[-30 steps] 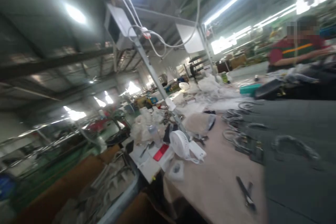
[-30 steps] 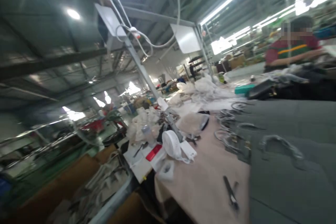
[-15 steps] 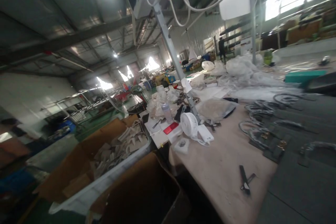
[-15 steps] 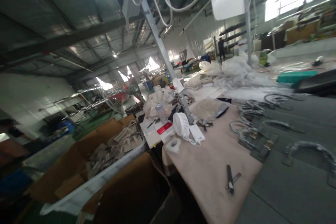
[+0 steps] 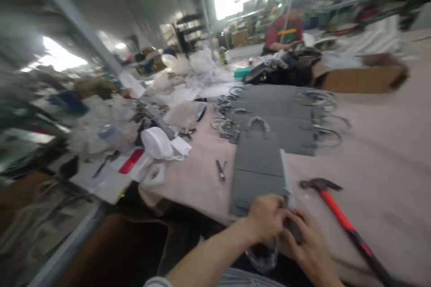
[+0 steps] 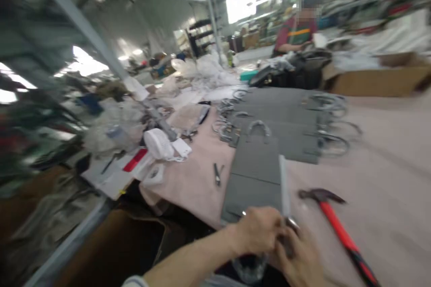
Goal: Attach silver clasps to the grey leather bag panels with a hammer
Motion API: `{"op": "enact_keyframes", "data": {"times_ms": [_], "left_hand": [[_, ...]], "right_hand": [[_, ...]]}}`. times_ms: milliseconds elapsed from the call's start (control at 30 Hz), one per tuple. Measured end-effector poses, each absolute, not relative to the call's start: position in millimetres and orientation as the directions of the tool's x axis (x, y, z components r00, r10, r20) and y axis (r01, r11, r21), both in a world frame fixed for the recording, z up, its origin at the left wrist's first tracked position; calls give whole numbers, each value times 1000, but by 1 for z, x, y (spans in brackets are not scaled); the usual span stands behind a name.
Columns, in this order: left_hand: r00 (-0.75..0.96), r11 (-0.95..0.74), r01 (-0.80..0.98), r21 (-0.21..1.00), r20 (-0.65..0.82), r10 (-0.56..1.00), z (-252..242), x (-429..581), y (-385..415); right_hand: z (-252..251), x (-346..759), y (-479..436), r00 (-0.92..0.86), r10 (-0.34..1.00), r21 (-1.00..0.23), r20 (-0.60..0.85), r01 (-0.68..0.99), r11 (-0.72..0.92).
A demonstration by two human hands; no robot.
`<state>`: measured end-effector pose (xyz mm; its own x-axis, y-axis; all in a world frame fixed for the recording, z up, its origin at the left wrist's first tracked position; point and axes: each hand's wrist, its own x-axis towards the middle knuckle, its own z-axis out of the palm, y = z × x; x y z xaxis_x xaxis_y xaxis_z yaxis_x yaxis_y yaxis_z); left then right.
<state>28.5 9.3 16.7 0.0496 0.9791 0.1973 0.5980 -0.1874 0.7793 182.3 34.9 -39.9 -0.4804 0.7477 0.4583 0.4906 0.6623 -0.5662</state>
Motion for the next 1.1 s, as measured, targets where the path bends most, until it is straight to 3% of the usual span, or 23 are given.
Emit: {"op": "enact_keyframes", "data": {"times_ms": [67, 100, 133, 200, 267, 333, 367, 433, 500, 567, 633, 700, 833, 967, 1100], "left_hand": [[-154, -77, 412, 908, 153, 976, 13, 24, 8], [-356, 22, 142, 990, 30, 934, 13, 14, 7], [-475, 51, -106, 993, -95, 875, 14, 1, 6], [-559, 27, -271, 962, -180, 809, 20, -35, 2], [-601, 65, -178, 982, -160, 783, 27, -78, -6], [-649, 226, 82, 971, -120, 751, 33, -122, -16], [-666, 365, 261, 894, -107, 738, 34, -143, -21], [-696, 599, 538, 594, -88, 713, 34, -178, -28], [-724, 693, 593, 409, -105, 682, 32, -202, -33], [-739, 728, 616, 301, -102, 666, 30, -210, -34], [-702, 694, 697, 180, -25, 712, 29, -202, -34], [-571, 557, 816, 157, 66, 818, 29, -179, -33], [-51, 30, 932, 361, 50, 997, 32, -119, -32], [281, -262, 918, 298, -21, 960, 39, -86, -32], [366, -342, 917, 205, -92, 926, 44, -79, -32]], "right_hand": [[-45, 194, 24, -453, 772, -567, 446, 525, 635], [-46, 195, 21, -449, 786, -574, 425, 538, 617], [-46, 195, 19, -438, 801, -578, 408, 555, 598], [-45, 191, 16, -426, 820, -588, 383, 572, 572], [-44, 188, 14, -426, 824, -599, 373, 568, 564], [-44, 188, 13, -434, 822, -611, 368, 554, 566], [-44, 189, 14, -436, 822, -617, 366, 548, 565], [-44, 191, 15, -435, 826, -627, 358, 543, 558], [-42, 191, 14, -439, 829, -632, 346, 544, 552], [-35, 190, 12, -449, 826, -612, 340, 561, 557], [-23, 185, 9, -460, 822, -554, 336, 609, 567], [-9, 178, 7, -477, 812, -488, 337, 649, 583], [16, 159, 13, -619, 750, -431, 235, 625, 651], [27, 149, 32, -783, 619, -374, 57, 558, 741], [30, 146, 46, -856, 517, -266, 22, 494, 828]]}}
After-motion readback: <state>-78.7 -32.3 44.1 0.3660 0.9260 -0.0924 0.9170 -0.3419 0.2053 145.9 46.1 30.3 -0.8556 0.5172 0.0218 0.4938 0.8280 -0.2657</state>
